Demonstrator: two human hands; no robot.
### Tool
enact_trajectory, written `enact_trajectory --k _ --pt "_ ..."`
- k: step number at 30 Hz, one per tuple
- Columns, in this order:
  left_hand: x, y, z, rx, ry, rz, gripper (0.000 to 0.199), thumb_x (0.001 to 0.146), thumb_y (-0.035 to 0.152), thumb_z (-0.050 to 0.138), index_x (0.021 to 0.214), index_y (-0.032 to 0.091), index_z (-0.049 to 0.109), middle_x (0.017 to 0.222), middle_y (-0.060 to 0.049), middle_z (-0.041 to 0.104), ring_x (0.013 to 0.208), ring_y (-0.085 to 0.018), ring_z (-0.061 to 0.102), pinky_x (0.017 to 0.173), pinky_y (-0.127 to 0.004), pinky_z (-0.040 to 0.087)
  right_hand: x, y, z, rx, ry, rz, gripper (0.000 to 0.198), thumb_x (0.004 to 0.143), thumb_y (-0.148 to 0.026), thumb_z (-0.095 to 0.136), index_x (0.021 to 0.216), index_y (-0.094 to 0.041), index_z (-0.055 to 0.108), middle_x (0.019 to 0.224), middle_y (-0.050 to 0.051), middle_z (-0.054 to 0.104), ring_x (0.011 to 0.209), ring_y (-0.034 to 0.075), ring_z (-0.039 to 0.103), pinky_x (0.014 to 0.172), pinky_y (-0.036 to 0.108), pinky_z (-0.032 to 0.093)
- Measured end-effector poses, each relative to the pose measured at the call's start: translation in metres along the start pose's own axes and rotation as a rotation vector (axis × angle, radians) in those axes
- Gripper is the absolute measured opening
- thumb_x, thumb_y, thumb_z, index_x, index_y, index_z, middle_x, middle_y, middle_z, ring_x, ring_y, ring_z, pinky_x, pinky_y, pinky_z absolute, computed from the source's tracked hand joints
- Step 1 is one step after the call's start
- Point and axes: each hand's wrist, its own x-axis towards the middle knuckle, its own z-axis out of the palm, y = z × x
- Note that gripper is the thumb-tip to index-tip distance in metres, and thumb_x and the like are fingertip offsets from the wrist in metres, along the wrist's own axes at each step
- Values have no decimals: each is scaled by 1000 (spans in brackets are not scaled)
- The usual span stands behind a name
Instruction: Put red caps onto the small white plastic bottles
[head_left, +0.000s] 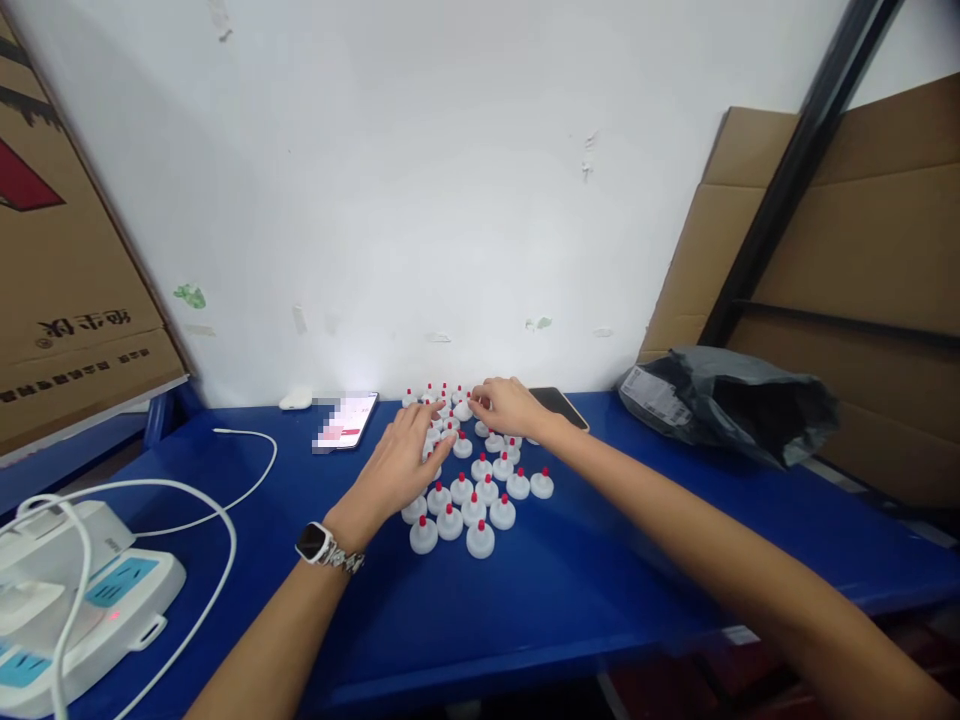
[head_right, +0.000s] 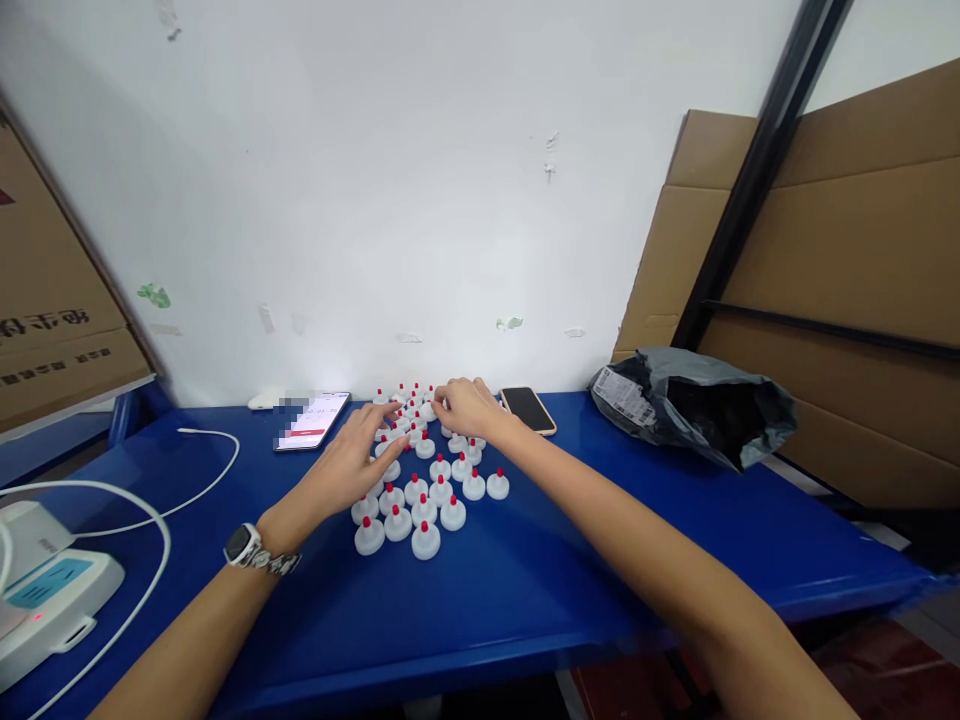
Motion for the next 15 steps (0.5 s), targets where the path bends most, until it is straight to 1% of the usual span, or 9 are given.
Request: enact_trajectory --k 3,5,8,11,13,15 --pt "-2 2 0 0 -27 3 43 96 45 40 132 22 45 124 -11 53 116 -28 49 97 -48 44 10 2 10 -114 -96 3 25 89 -31 47 88 -19 69 87 8 70 87 23 61 82 34 33" --pt "-2 3 3 -8 -35 14 41 96 45 40 129 22 47 122 -10 54 114 -28 50 96 -47 44 14 3 17 -153 -123 -9 26 88 -31 47 89 -19 70 90 10 71 92 25 61 86 37 32" --pt "-1 5 5 -17 -47 28 39 96 45 40 125 22 49 119 -9 55 110 -26 52 96 -46 44 20 4 23 -165 -140 -14 27 89 -31 47 91 -19 71 94 12 72 97 27 61 91 40 30" --pt "-1 6 6 -22 -70 35 37 96 46 39 122 22 51 118 -8 54 110 -26 52 95 -45 44 25 8 22 -109 -173 39 31 91 -39 47 95 -19 70 91 11 72 95 26 62 92 40 31" --pt "-1 6 5 -25 -78 37 37 96 46 38 122 23 51 118 -8 55 110 -25 52 95 -45 44 24 13 15 -29 -146 105 37 94 -44 42 98 -20 69 90 9 72 91 24 63 89 37 33" --pt "-1 7 5 -27 -75 43 36 96 46 38 121 23 52 117 -8 55 110 -25 52 95 -45 44 15 23 6 39 -60 161 39 97 -42 35 100 -21 68 91 7 72 87 20 63 82 32 36"
